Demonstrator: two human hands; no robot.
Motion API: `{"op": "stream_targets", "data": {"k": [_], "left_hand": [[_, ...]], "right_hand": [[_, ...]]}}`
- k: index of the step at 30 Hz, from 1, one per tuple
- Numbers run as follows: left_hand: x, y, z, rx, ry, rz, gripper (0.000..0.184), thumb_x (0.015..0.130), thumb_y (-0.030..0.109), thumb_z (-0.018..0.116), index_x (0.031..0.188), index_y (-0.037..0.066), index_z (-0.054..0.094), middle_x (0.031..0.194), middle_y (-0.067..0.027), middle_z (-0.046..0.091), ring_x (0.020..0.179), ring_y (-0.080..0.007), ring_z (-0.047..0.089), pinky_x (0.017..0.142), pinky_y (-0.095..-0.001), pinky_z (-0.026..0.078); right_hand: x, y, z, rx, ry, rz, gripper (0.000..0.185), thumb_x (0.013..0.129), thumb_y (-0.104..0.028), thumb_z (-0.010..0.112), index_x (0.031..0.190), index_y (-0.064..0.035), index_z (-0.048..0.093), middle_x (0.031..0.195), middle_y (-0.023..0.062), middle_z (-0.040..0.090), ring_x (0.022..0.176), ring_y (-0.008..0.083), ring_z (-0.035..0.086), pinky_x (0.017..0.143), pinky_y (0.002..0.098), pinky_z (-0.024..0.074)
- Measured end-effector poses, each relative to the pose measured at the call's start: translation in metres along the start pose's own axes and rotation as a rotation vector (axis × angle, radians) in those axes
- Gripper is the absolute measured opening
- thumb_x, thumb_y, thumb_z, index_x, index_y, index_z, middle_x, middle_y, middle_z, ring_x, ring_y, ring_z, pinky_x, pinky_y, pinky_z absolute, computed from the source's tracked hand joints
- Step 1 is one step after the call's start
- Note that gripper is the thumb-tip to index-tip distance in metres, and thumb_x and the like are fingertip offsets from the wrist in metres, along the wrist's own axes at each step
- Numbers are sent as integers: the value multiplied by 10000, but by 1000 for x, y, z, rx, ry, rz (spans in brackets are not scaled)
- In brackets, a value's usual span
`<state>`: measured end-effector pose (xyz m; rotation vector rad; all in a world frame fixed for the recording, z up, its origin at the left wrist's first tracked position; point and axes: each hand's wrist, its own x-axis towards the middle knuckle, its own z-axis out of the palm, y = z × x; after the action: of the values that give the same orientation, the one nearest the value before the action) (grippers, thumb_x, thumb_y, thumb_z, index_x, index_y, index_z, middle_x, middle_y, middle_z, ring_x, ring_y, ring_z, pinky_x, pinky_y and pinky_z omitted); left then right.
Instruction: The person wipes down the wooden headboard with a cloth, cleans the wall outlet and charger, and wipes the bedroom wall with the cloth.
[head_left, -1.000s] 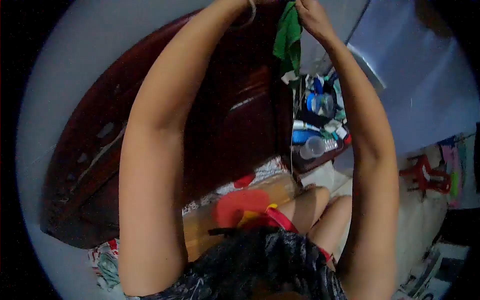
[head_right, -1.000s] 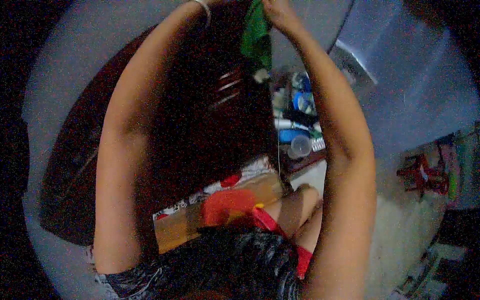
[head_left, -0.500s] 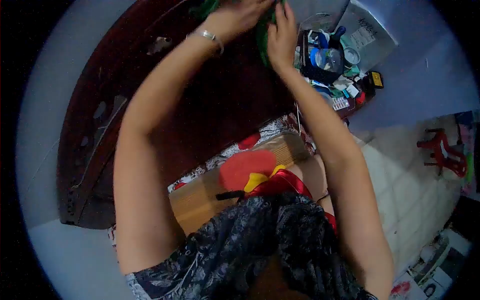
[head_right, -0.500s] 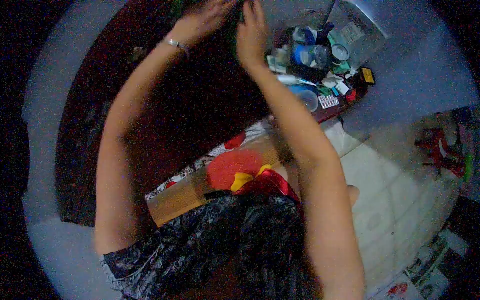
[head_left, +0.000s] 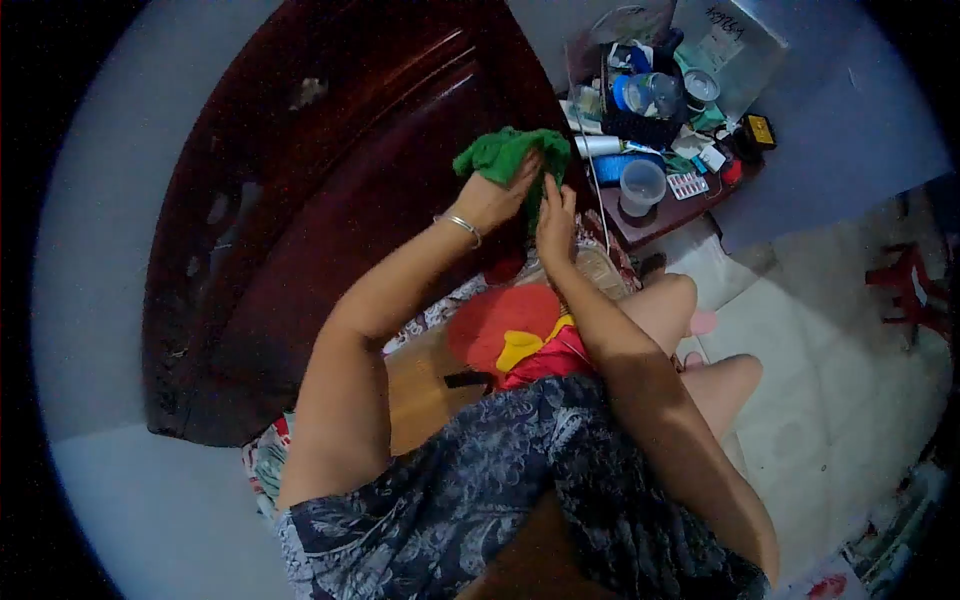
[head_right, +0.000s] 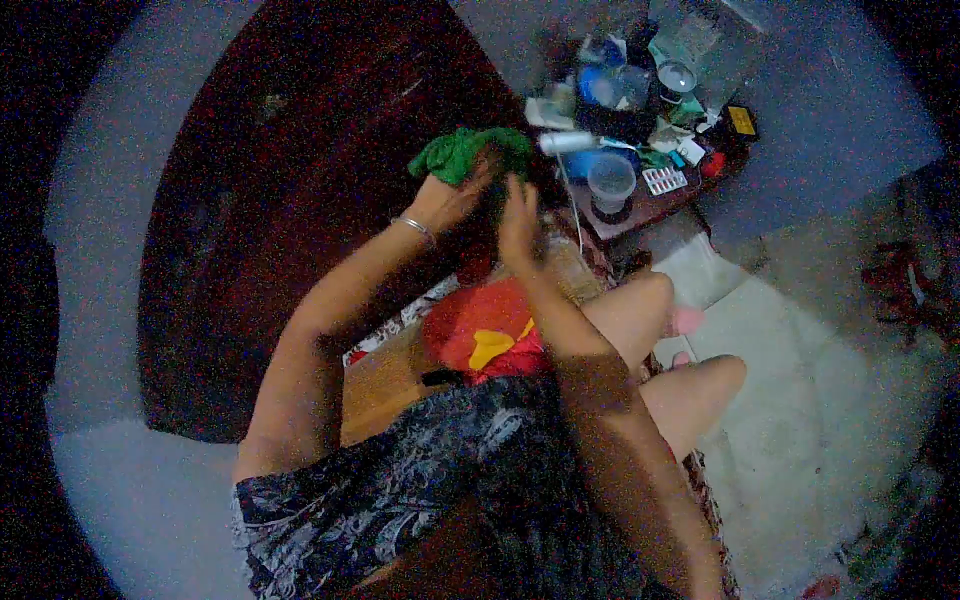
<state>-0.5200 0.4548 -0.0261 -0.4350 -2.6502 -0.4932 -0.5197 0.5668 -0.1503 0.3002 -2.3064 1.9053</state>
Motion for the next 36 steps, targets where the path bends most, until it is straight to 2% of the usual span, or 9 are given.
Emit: {"op": "stream_targets", "data": {"k": [2, 4, 6, 10, 14, 26, 30, 33, 36], "left_hand": [[-1, -9, 5, 427, -147, 253, 398, 784, 133, 537, 1176, 74, 574, 1191, -74, 556, 1213, -271, 438, 1028, -425, 328], [19, -15, -18, 357, -86, 214, 412, 793, 125, 510, 1199, 83, 567, 1261, -45, 531, 1260, -238, 402, 1047, -401, 319], [60, -12, -55, 853, -76, 129, 414, 796, 104, 501, 1204, 95, 568, 1291, -44, 505, 1266, -234, 394, 1029, -392, 344], [88, -2, -91, 729, 49, 107, 408, 803, 87, 501, 1205, 107, 569, 1298, -19, 487, 1249, -238, 407, 993, -385, 380], [72, -2, -67, 860, -83, 176, 394, 801, 91, 520, 1190, 101, 576, 1286, 2, 493, 1228, -222, 426, 973, -374, 395], [2, 17, 34, 739, -514, 248, 414, 799, 158, 492, 1204, 127, 570, 1322, 0, 458, 1295, -189, 345, 1038, -373, 316], [-23, 9, 92, 712, -668, 379, 442, 825, 184, 457, 1246, 73, 532, 1334, -5, 469, 1314, -195, 323, 1081, -379, 260], [-24, 19, 122, 665, -614, 318, 459, 838, 214, 446, 1265, 64, 519, 1367, -4, 449, 1331, -185, 305, 1109, -383, 207], [-14, 19, 137, 730, -768, 382, 478, 850, 234, 434, 1295, 69, 494, 1408, -1, 407, 1345, -171, 289, 1124, -379, 164]], "right_hand": [[5, -6, -3, -72, -39, 8, 560, 804, 46, 543, 1322, -147, 451, 1224, 211, 417, 1105, 382, 465, 920, 406, 404], [23, -32, -5, -113, -22, -131, 582, 812, 36, 531, 1348, -151, 403, 1263, 214, 387, 1130, 393, 449, 930, 407, 401], [61, -77, -1, -87, 20, -211, 550, 797, 40, 502, 1317, -125, 433, 1276, 224, 380, 1155, 410, 426, 943, 419, 393], [96, -123, -5, -80, 68, -297, 499, 801, 27, 481, 1279, -119, 478, 1262, 242, 386, 1147, 417, 427, 954, 426, 387], [61, -76, -10, -147, 47, -257, 522, 790, 43, 480, 1282, -130, 474, 1252, 237, 398, 1139, 413, 436, 953, 431, 388], [-16, 42, -15, 22, -85, 200, 708, 738, 55, 549, 1379, -101, 293, 1318, 221, 352, 1159, 431, 419, 956, 440, 391], [-23, 76, -9, 40, -60, 427, 644, 735, 27, 550, 1346, -49, 363, 1338, 269, 351, 1198, 435, 382, 1023, 456, 328], [-8, 93, -12, -62, -106, 781, 620, 846, -214, 511, 1401, -64, 278, 1398, 213, 303, 1251, 385, 361, 1033, 419, 325], [11, 103, -7, 13, -187, 778, 614, 854, -194, 493, 1390, 10, 273, 1412, 235, 301, 1291, 393, 307, 1062, 412, 285]]}}
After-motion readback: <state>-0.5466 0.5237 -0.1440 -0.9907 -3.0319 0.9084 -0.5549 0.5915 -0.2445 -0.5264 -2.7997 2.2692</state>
